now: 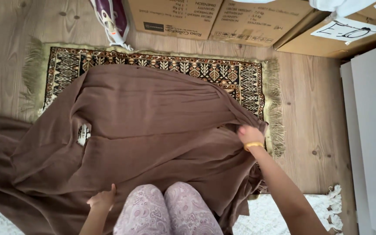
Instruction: Ironing a brown garment on a decorative rug spread over the floor.
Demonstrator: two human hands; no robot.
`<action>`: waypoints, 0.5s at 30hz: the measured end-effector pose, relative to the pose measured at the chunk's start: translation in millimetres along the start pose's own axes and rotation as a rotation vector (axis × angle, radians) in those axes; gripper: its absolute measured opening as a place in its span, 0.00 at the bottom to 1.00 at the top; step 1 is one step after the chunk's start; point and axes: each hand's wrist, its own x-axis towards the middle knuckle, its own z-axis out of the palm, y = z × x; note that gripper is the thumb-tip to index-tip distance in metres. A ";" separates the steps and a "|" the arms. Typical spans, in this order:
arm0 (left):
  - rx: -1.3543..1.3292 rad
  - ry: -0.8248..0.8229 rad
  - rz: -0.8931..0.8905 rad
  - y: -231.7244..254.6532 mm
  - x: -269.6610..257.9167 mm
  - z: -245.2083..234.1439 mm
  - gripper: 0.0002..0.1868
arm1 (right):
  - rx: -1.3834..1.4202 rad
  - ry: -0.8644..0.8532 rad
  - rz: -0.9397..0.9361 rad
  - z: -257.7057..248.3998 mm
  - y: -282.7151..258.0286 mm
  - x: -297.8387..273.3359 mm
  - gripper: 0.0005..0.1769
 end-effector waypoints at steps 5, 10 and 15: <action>-0.046 0.066 0.107 -5.2 11.1 -71.8 0.18 | 0.491 0.328 -0.649 62.2 -37.2 68.8 0.25; -0.453 0.616 0.374 -11.0 18.0 -162.7 0.12 | 0.254 0.398 0.053 49.7 -35.4 115.7 0.33; -0.613 0.776 0.513 2.7 13.6 -249.0 0.13 | 0.194 0.320 0.094 9.0 -14.3 122.5 0.32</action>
